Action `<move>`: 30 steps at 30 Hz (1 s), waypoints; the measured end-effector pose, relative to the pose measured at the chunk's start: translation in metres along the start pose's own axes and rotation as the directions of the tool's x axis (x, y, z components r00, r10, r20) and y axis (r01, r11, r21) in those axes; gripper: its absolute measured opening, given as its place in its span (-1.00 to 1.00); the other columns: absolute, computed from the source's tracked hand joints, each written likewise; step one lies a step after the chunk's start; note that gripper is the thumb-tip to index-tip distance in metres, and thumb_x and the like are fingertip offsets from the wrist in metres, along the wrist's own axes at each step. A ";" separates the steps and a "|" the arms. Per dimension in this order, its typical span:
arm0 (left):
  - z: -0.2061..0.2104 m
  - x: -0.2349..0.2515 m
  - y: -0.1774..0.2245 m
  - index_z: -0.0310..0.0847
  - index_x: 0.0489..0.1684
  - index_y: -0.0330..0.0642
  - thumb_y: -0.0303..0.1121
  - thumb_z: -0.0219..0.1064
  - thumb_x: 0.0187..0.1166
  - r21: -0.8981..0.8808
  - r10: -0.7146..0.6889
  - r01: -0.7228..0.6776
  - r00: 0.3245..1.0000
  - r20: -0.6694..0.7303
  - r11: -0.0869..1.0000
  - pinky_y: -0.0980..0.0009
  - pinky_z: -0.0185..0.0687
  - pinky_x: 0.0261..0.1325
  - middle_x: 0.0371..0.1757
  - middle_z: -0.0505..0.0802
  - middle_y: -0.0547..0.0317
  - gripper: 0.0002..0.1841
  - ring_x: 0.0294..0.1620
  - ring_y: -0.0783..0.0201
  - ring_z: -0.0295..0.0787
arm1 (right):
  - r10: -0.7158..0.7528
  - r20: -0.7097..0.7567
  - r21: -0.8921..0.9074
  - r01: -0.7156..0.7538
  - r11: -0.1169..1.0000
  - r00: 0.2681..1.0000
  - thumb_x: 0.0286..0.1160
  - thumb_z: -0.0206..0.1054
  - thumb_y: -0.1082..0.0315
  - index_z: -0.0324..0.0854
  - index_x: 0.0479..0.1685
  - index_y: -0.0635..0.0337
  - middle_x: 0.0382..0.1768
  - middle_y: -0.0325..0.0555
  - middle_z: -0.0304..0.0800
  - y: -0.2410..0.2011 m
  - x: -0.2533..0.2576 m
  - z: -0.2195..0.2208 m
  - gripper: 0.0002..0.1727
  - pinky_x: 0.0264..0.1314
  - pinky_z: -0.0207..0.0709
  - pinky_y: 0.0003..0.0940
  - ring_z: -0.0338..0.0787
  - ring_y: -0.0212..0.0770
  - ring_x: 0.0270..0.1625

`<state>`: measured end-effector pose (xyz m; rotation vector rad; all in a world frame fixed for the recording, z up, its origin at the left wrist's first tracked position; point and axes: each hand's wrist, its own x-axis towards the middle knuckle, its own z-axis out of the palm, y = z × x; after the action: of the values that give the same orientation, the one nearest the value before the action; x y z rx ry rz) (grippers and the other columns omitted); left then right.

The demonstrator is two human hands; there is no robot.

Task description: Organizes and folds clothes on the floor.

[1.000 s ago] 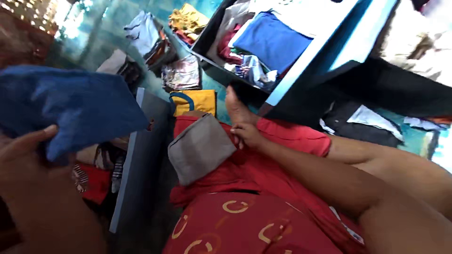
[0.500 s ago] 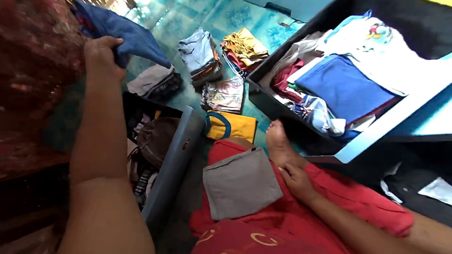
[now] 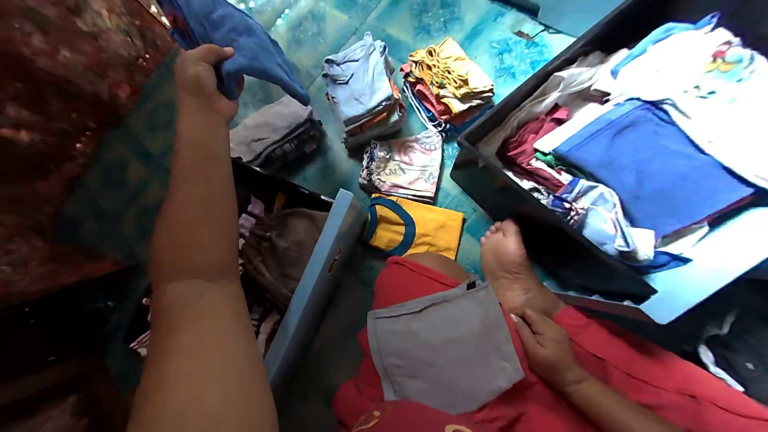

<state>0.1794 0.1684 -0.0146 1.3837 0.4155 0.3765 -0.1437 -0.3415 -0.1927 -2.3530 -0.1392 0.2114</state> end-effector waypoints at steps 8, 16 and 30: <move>-0.075 0.068 -0.075 0.33 0.65 -0.18 -0.57 0.31 0.41 0.744 -0.218 0.288 0.957 -0.193 0.603 0.00 0.68 0.15 0.37 0.66 -0.19 -0.33 0.20 0.01 0.68 | 0.039 0.073 0.028 -0.041 0.999 0.997 0.59 0.00 0.44 0.65 -0.18 0.68 -0.23 0.46 0.78 0.001 0.004 -0.001 -0.61 0.02 0.68 0.10 0.85 0.26 -0.15; -0.061 0.082 -0.114 0.42 0.44 -0.59 -0.35 0.32 0.62 0.967 -0.216 0.255 0.943 -0.255 -0.029 -0.34 0.39 0.49 0.47 0.58 -0.56 -0.48 0.53 -0.40 0.51 | -0.088 -0.145 -0.108 0.072 0.992 0.986 0.72 -0.01 0.20 0.69 -0.36 0.38 -0.45 0.09 0.77 0.038 -0.012 0.022 -0.52 -0.17 0.68 -0.32 0.81 -0.13 -0.32; -0.013 0.074 -0.118 0.49 0.51 -0.31 -0.25 0.42 0.56 0.927 -0.267 -0.374 0.895 0.358 -0.009 -0.51 0.37 0.40 0.50 0.55 -0.50 -0.45 0.49 -0.51 0.49 | -0.078 -0.132 -0.116 0.063 0.991 0.988 0.74 -0.02 0.19 0.68 -0.35 0.38 -0.45 0.13 0.76 0.035 -0.012 0.021 -0.51 -0.18 0.67 -0.26 0.81 -0.08 -0.33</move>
<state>0.2389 0.1981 -0.1380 2.9526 0.1686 -0.3968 -0.1586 -0.3543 -0.2310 -2.4603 -0.1717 0.0072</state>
